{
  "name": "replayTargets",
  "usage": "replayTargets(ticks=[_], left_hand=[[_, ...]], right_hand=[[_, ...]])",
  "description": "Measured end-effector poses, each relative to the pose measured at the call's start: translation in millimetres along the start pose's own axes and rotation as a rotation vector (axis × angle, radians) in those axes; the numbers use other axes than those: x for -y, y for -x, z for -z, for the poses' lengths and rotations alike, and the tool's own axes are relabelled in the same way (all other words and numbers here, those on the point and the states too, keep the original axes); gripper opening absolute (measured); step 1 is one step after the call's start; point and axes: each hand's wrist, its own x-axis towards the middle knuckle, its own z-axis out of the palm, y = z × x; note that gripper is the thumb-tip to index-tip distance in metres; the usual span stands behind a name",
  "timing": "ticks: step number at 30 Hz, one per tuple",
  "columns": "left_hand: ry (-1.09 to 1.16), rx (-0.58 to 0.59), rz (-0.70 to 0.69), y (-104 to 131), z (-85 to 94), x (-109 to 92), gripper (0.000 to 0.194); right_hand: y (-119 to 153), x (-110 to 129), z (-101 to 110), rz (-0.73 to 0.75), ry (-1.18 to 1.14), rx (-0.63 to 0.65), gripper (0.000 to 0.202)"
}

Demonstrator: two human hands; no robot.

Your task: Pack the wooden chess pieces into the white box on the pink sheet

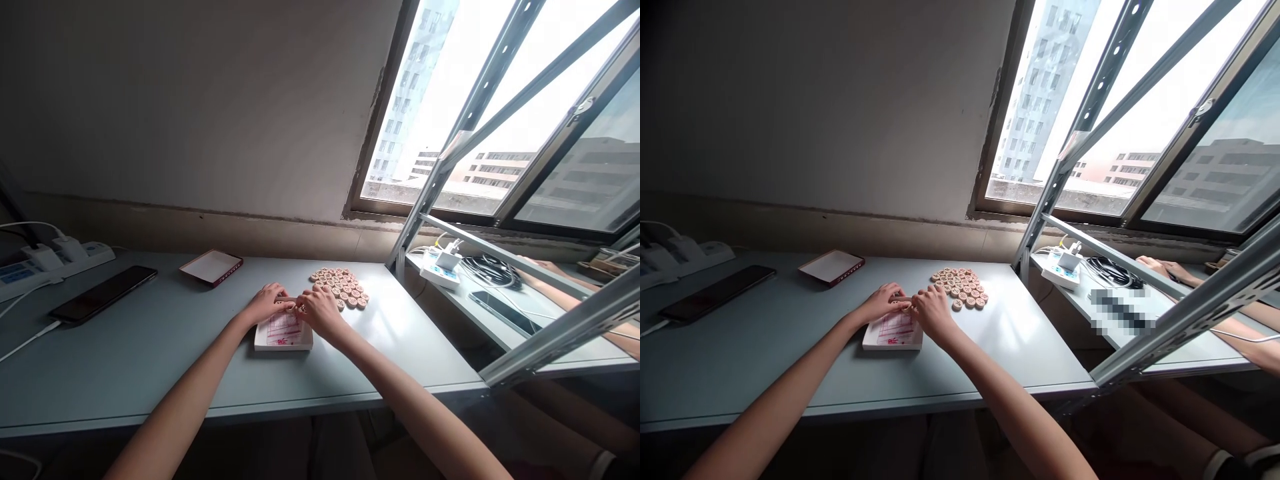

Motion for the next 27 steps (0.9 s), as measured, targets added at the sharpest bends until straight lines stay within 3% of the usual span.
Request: replayTargets(ticks=[7,12,16,20,27], left_hand=[[0.013,-0.026,-0.003,0.4,0.2,-1.5,0.033],[0.120,-0.053,-0.009,-0.4,8.8,13.1,0.040],[0.139,-0.112,-0.019,4.7,19.9,24.0,0.041],[0.158,-0.107,0.000,9.5,25.1,24.7,0.043],[0.140,-0.045,0.024,11.2,28.5,25.7,0.043]], right_hand=[[1.3,-5.3,-10.9,-0.071,0.008,-0.117,0.010],[6.0,-11.3,1.1,0.013,0.056,-0.115,0.018],[27.5,-37.1,5.3,-0.088,0.074,-0.161,0.023],[55.4,-62.9,-8.6,-0.127,0.142,-0.125,0.028],[74.8,-68.2,-14.9,-0.159,0.033,-0.124,0.035]])
